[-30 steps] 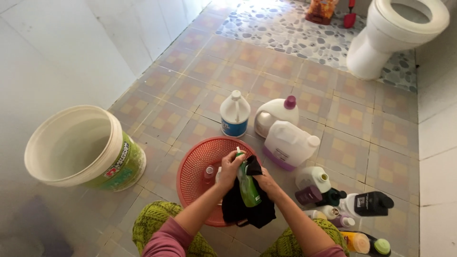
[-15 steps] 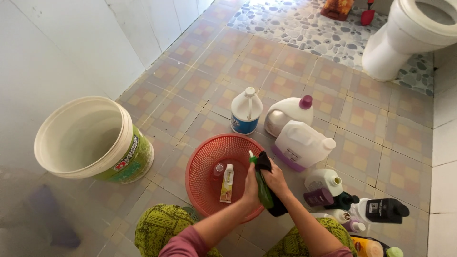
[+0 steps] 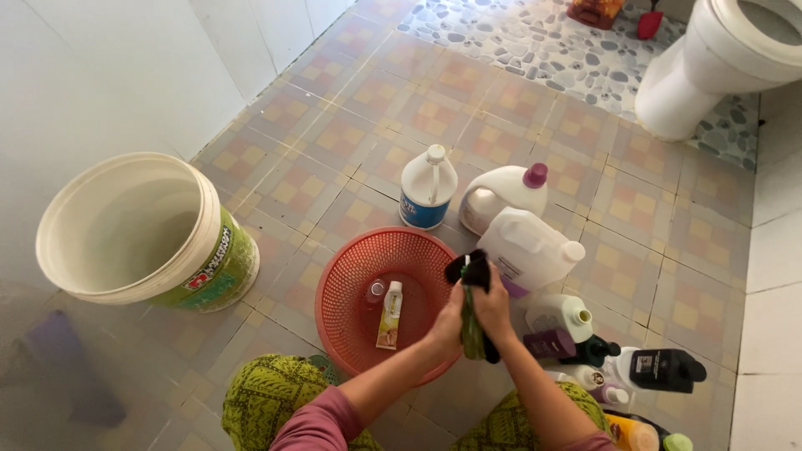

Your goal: The recorder uses a black cloth to wipe down and clean various toiletry and cleaning product bottles.

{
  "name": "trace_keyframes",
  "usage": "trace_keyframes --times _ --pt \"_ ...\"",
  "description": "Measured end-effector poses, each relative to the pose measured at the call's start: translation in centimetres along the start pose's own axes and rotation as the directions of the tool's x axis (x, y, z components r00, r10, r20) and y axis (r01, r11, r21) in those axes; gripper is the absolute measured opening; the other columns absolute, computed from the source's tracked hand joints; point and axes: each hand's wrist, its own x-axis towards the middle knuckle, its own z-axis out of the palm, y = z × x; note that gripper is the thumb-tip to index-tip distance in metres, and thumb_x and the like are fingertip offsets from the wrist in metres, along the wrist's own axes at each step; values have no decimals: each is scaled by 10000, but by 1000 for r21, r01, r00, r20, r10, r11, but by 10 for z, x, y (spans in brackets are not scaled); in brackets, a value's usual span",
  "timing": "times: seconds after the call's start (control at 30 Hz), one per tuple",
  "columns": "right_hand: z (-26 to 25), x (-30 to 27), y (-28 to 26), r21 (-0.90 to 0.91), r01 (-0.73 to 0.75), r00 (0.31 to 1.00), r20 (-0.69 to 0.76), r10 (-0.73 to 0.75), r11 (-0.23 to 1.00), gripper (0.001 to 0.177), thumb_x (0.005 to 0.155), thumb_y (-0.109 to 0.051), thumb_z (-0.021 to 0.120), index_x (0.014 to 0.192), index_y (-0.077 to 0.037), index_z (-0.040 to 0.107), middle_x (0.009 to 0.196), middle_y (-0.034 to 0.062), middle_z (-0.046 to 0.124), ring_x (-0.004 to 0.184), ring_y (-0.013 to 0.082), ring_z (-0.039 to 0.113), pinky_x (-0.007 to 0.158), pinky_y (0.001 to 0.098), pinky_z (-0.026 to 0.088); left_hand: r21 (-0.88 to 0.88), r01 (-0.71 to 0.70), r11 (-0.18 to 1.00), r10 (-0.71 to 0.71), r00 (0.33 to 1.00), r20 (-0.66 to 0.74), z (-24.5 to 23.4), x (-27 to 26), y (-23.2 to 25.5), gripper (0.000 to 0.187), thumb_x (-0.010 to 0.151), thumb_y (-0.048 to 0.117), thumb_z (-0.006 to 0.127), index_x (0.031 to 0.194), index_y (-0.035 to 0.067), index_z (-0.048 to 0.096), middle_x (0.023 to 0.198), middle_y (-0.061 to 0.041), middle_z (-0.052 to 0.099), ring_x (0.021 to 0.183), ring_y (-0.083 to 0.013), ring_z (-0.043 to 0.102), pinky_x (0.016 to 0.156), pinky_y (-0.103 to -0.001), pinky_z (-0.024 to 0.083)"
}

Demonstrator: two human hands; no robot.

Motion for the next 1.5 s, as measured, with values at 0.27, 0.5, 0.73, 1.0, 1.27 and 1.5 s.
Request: trace_keyframes --times 0.27,0.5,0.73,1.0,1.27,1.5 --pt "25 -31 7 28 -62 994 91 60 998 457 1009 -273 579 1411 -60 536 1313 221 651 1194 380 629 1019 493 500 78 -246 966 250 967 -49 -63 53 -39 695 1095 636 333 1368 14 483 1160 -157 597 983 -276 610 834 -453 530" --pt "33 -50 -36 -268 582 813 181 -553 768 664 813 -57 708 1449 -54 516 1516 279 484 1380 473 465 1116 574 379 -243 -68 968 84 995 54 -82 52 2 847 993 765 344 1386 28 484 1172 -163 606 1020 -293 664 864 -455 600" --pt "13 -10 -14 241 -54 995 97 32 969 512 902 -176 716 1370 -65 541 1146 137 703 984 240 693 804 360 570 154 -72 985 87 992 -93 -56 42 -26 788 932 678 217 1616 290 168 1436 -89 458 1321 -281 493 1084 -442 480" --pt "-3 6 -8 413 -252 966 162 201 875 310 809 -105 715 1081 34 666 914 57 673 769 149 619 657 338 528 395 -334 856 280 941 189 -55 32 -44 738 1089 453 307 1650 175 -84 1621 -124 272 1474 -281 356 1145 -384 423" --pt "-29 18 -4 590 -216 972 54 230 778 212 826 -64 734 1019 -12 662 873 58 694 705 170 654 616 336 542 242 -201 949 161 972 174 -66 33 -31 762 1057 424 514 1643 105 147 1535 -129 425 1334 -241 513 1025 -368 504" --pt "-54 29 15 735 -126 966 -62 251 666 139 857 -49 732 983 -31 675 862 44 693 709 171 675 618 328 558 336 14 942 -86 976 202 -61 29 -17 643 1032 483 603 1437 -8 515 1235 -184 638 1090 -270 665 860 -410 609"
